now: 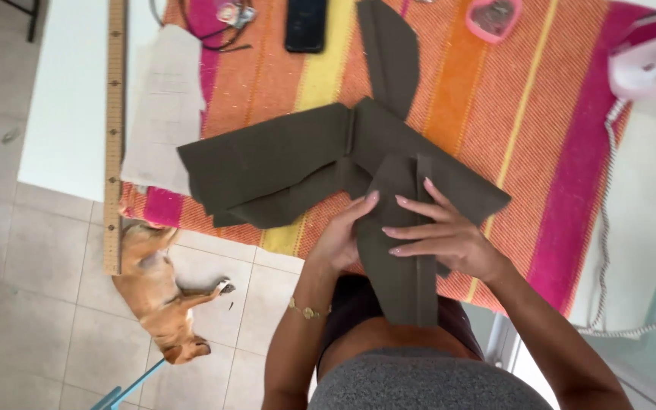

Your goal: Folding and ironing fabric pieces to create creases for sewing, then trimming with scissors.

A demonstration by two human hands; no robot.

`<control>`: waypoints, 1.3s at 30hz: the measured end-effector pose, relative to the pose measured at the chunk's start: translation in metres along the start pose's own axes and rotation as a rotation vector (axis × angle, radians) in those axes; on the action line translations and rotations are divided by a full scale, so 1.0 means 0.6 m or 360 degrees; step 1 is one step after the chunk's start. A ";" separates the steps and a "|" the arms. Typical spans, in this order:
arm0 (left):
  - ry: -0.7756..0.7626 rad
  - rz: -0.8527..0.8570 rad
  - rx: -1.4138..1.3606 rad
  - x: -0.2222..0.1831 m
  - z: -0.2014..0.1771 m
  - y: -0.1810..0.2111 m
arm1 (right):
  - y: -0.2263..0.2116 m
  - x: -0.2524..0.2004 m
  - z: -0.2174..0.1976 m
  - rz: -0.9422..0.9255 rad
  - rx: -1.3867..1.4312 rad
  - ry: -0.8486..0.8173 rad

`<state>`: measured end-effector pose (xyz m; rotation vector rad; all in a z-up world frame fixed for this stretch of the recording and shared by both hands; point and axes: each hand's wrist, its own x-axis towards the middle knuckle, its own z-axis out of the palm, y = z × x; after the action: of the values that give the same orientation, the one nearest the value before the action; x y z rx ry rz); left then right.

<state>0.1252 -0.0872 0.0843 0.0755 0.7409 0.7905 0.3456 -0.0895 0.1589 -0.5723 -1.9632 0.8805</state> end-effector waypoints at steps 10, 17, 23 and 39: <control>-0.0400 -0.0013 0.0326 -0.053 0.237 0.085 | -0.048 -0.069 -0.016 -0.0392 -0.0797 -0.0011; -0.0225 0.0105 0.0260 0.021 0.155 0.040 | -0.054 -0.108 -0.040 -0.0114 -0.0416 0.0069; -0.0339 0.0300 0.0601 -0.010 0.215 0.034 | 0.026 -0.193 -0.050 0.1140 -0.0421 0.0455; -0.0403 0.0444 0.0872 0.025 0.159 -0.006 | -0.032 -0.030 -0.081 0.0995 -0.0512 0.0878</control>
<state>0.1945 -0.0605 0.1457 0.7726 0.6951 0.8039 0.3955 -0.0965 0.1814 -1.4985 -1.4262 0.6605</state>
